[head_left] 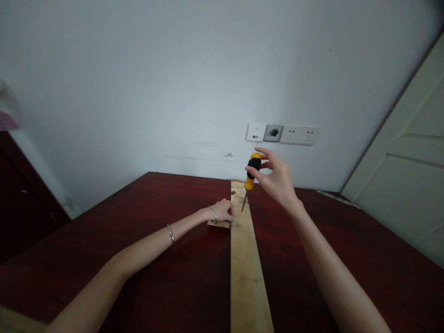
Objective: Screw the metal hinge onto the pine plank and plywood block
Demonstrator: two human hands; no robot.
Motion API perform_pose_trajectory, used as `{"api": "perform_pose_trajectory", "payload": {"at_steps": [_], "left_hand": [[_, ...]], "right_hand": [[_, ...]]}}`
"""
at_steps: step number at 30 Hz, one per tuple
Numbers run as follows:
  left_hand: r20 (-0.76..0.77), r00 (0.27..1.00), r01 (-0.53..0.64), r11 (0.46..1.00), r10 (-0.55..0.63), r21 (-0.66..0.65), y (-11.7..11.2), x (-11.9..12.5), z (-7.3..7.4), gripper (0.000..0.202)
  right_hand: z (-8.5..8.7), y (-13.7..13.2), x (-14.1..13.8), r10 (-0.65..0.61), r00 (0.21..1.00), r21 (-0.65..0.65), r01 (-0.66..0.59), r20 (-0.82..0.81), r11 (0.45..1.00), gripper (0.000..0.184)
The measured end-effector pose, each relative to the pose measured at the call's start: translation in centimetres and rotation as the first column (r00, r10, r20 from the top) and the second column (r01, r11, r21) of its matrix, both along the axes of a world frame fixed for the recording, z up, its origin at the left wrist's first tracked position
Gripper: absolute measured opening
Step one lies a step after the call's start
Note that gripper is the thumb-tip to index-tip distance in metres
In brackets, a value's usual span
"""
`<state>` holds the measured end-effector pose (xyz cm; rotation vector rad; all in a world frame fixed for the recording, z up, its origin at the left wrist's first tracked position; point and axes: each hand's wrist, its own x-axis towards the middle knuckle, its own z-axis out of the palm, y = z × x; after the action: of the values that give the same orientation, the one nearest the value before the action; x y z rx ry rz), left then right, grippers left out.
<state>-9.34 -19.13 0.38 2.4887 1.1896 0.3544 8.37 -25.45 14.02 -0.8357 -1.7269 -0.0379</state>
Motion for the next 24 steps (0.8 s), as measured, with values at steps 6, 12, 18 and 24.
{"api": "perform_pose_trajectory", "payload": {"at_steps": [6,12,18,24], "left_hand": [[-0.057,0.998,0.025,0.993,-0.018,0.118,-0.6,0.2,0.5,0.006],[0.007,0.998,0.06,0.99,-0.062,0.13,-0.4,-0.2,0.7,0.006],[0.188,0.976,0.099,0.993,-0.11,0.07,0.1,-0.9,0.6,0.006],[0.418,0.902,0.147,0.987,-0.104,-0.07,0.1,-1.4,-0.2,0.006]], "right_hand": [[-0.1,0.1,-0.1,-0.001,1.0,-0.008,0.001,-0.004,1.0,0.049],[0.0,0.1,-0.2,0.008,1.0,-0.017,-0.008,-0.007,1.0,0.05],[0.0,0.0,-0.2,-0.001,1.0,-0.025,0.0,-0.007,1.0,0.05],[0.1,0.1,0.0,-0.008,1.0,-0.024,0.007,-0.02,1.0,0.051]]}}
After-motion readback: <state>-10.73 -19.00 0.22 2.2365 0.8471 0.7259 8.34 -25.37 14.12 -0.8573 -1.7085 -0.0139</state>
